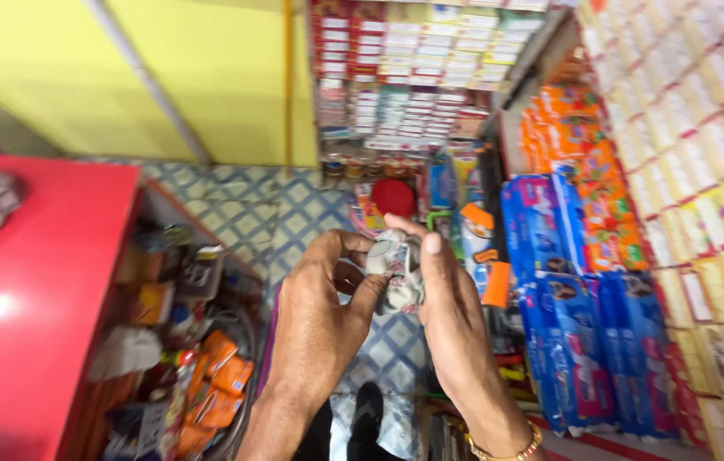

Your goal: The person repeatedly picks up small rectangular boxes from a shelf, wipes them with a cloth, and places them on a red counter. The person handles multiple boxes of different brands, including 'R.B.' and 'Milan', in a repetitive cycle of picking, wiping, and stacking.

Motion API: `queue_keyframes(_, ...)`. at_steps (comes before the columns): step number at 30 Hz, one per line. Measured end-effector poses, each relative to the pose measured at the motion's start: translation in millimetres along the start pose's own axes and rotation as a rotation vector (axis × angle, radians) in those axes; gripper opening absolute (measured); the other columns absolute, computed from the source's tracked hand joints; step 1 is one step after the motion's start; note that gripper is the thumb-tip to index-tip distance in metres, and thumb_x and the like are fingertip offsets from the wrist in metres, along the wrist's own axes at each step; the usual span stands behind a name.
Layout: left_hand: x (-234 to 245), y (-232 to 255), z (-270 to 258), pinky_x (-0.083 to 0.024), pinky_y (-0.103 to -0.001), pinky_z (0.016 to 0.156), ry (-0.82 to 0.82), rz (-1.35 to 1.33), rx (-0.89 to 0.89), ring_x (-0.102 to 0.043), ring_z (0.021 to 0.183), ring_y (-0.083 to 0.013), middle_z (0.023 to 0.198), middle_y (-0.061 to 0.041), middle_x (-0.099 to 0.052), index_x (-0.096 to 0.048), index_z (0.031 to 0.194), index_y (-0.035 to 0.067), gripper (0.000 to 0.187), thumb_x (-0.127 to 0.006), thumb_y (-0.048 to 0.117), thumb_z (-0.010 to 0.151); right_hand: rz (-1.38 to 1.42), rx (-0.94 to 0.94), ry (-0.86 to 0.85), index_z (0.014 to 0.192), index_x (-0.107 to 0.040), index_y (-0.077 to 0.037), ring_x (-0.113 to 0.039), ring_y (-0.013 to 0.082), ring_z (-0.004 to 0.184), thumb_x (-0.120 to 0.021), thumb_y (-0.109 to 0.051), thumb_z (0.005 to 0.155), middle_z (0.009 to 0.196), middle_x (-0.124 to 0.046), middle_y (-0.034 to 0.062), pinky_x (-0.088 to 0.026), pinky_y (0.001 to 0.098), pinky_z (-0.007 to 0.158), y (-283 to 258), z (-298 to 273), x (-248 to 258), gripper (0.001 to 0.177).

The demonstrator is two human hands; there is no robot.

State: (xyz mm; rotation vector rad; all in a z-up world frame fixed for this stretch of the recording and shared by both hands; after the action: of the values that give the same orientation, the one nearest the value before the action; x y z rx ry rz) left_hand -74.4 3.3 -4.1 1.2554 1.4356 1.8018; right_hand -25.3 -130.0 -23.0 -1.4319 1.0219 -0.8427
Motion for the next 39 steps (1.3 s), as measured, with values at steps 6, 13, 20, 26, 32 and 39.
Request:
queue_keyframes(6, 60.7, -12.2, -53.4, -0.058, -0.033, 0.061, 0.161, -0.016, -0.016, -0.075, 0.068, -0.0167, 0.079, -0.009, -0.073, -0.063, 0.101, 0.003, 0.020, -0.074, 0.002, 0.084, -0.220, 0.297, -0.265, 0.140, -0.060, -0.007, -0.057, 0.0045, 0.106, -0.049, -0.032, 0.108, 0.120, -0.067, 0.0001, -0.047, 0.0204, 0.087, -10.1, -44.8, -60.9, 0.042)
queue_keyframes(13, 126.6, -43.2, -111.4, -0.055, -0.044, 0.065, 0.244, 0.170, -0.007, -0.073, 0.083, -0.0384, 0.088, -0.020, -0.072, -0.068, 0.102, 0.003, 0.015, -0.065, -0.003, 0.088, -0.237, 0.128, -0.305, 0.129, -0.066, -0.008, -0.063, 0.0015, 0.082, -0.063, -0.017, 0.099, 0.098, -0.072, -0.0012, -0.056, 0.0201, 0.067, 23.7, -84.0, -128.1, 0.031)
queue_keyframes(20, 176.8, -76.7, -165.8, -0.057, -0.040, 0.070, 0.213, 0.047, 0.069, -0.075, 0.085, -0.0311, 0.097, -0.015, -0.074, -0.062, 0.121, 0.004, 0.033, -0.070, 0.004, 0.088, -0.244, 0.238, -0.321, 0.125, -0.067, -0.003, -0.054, 0.0041, 0.089, -0.059, -0.017, 0.106, 0.102, -0.066, 0.0000, -0.045, 0.0215, 0.075, 60.6, -134.2, -180.5, 0.025)
queue_keyframes(26, 196.9, -83.4, -196.3, -0.057, -0.039, 0.067, 0.302, 0.080, 0.041, -0.073, 0.082, -0.0276, 0.096, -0.016, -0.071, -0.066, 0.103, 0.001, 0.024, -0.080, 0.008, 0.085, -0.197, -0.021, -0.317, 0.128, -0.069, -0.008, -0.053, 0.0037, 0.069, -0.056, -0.023, 0.105, 0.084, -0.064, -0.0014, -0.045, 0.0215, 0.059, 62.0, -151.0, -202.0, 0.030)
queue_keyframes(32, 225.4, -94.2, -211.6, -0.058, -0.035, 0.060, 0.391, 0.009, 0.230, -0.073, 0.069, -0.0196, 0.080, -0.011, -0.072, -0.064, 0.098, 0.002, 0.016, -0.073, 0.007, 0.086, -0.159, 0.145, -0.531, 0.135, -0.056, -0.010, -0.059, 0.0004, 0.089, -0.053, -0.019, 0.101, 0.106, -0.065, -0.0023, -0.051, 0.0181, 0.071, 38.3, -173.7, -239.2, 0.035)
queue_keyframes(39, 261.7, -91.8, -231.2, -0.052, -0.033, 0.055, 0.432, -0.023, 0.226, -0.066, 0.062, -0.0147, 0.077, -0.010, -0.070, -0.067, 0.107, 0.003, 0.015, -0.063, 0.005, 0.092, -0.251, 0.057, -0.539, 0.127, -0.066, -0.009, -0.051, 0.0056, 0.070, -0.059, -0.018, 0.101, 0.094, -0.068, -0.0001, -0.043, 0.0220, 0.056, 48.4, -179.9, -279.2, 0.029)
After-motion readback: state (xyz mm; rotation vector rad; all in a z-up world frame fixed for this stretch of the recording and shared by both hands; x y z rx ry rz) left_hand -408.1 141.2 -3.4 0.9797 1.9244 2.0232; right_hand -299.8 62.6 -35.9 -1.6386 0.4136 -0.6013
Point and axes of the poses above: each hand's wrist, its own z-axis towards the middle knuckle, its own x-axis out of the back of the hand, y = z × x, the point moved 4 cm from there along z, towards the middle knuckle
